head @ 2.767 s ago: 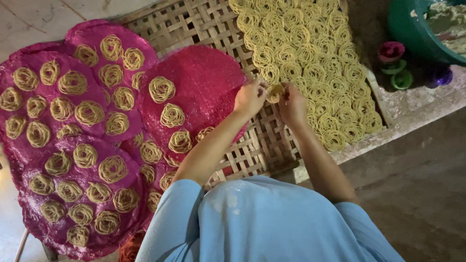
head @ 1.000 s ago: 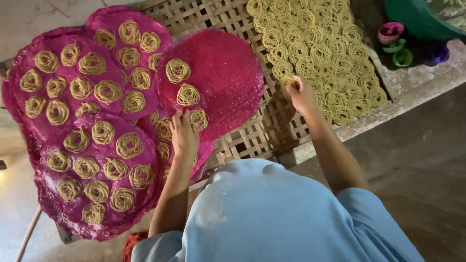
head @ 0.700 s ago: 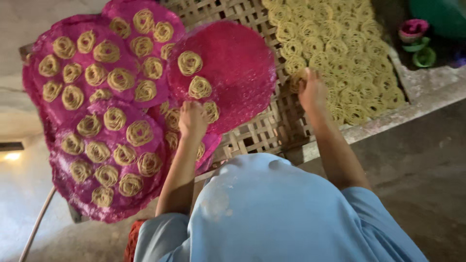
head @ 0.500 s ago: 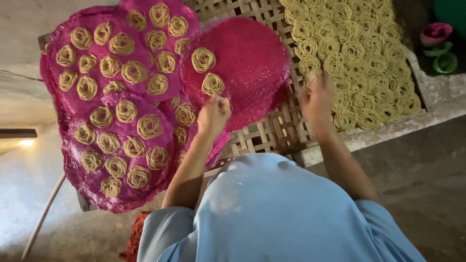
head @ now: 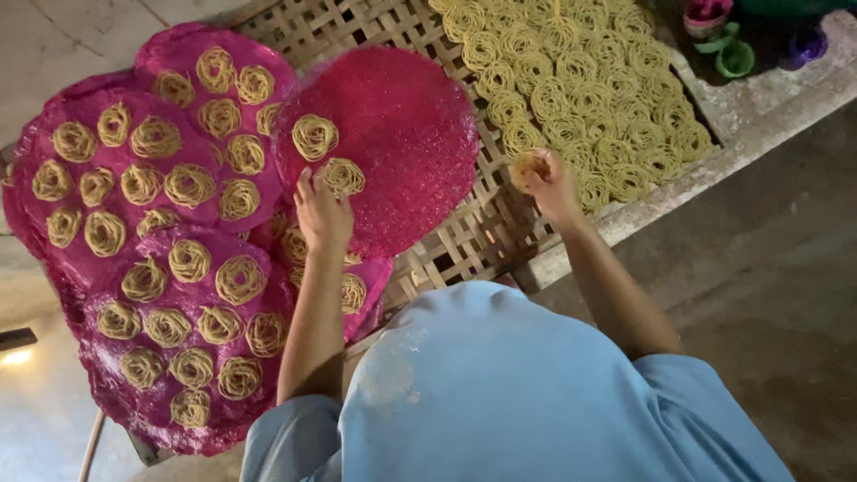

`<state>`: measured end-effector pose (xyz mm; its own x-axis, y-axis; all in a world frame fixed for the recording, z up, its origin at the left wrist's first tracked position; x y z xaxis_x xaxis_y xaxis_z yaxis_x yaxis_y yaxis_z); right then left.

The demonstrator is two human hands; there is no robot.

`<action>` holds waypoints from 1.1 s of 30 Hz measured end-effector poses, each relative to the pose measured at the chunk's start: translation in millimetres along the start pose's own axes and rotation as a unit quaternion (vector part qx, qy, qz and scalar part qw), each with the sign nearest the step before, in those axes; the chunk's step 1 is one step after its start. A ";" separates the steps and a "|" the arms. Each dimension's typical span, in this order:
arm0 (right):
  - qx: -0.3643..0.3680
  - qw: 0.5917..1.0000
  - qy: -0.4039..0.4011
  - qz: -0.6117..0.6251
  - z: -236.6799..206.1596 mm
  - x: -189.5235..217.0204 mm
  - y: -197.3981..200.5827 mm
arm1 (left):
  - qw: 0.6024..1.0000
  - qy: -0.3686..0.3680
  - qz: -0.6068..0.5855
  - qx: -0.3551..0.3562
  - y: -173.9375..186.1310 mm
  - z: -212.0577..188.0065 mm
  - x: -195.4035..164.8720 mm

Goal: The person arranges small coiled dough pieces on pink circular mats and places them into a woven basket. They then transfer the mats into a large metal pot and cover it. The person continues to arrange more dough coils on additional mats and places them on a drying rack.

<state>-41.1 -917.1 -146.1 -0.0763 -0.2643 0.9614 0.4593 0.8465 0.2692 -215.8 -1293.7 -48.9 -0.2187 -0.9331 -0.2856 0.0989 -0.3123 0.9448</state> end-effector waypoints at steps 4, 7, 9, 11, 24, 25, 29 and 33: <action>-0.178 0.874 -0.176 0.416 -8.6 -28.7 7.9 | 0.982 0.122 -0.091 0.116 -14.0 5.6 28.7; -0.017 0.924 0.109 -0.366 -0.4 28.9 10.4 | 0.964 0.179 -0.092 0.171 -23.7 4.8 31.8; -0.037 0.893 0.159 -0.420 -6.1 43.4 12.9 | 0.976 0.153 -0.064 0.141 -20.7 10.8 27.2; -0.054 0.870 0.177 -0.456 -13.4 53.9 13.6 | 0.998 0.051 -0.018 0.034 -5.6 16.8 10.9; -0.009 0.876 -0.277 0.394 -77.0 14.3 -102.3 | 0.907 -0.119 -0.291 0.281 -31.1 -89.1 -133.6; -0.056 0.880 -0.311 0.354 -80.3 3.5 -84.6 | 0.907 -0.128 -0.302 0.265 -27.8 -92.2 -135.7; -0.106 0.917 -0.252 0.289 -73.5 -10.7 -14.7 | 0.933 -0.140 -0.321 0.077 -0.8 -56.9 -95.4; -0.048 0.994 -0.093 -0.013 -61.5 5.5 30.6 | 0.978 0.058 -0.186 0.074 -18.2 3.4 -14.2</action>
<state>26.9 -921.1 -136.0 -0.2479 -0.1874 0.9505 0.5363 0.7905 0.2958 -217.7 -1274.2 -61.5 -0.0997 -0.7766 -0.6221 -0.1109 -0.6126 0.7826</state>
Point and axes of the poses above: each hand's wrist, its own z-axis towards the middle knuckle, its own y-axis out of the back of the hand, x = y × z, the point moved 8 cm from there along z, towards the middle knuckle, and after that the axes turned 9 degrees about y, right-handed, at the moved point
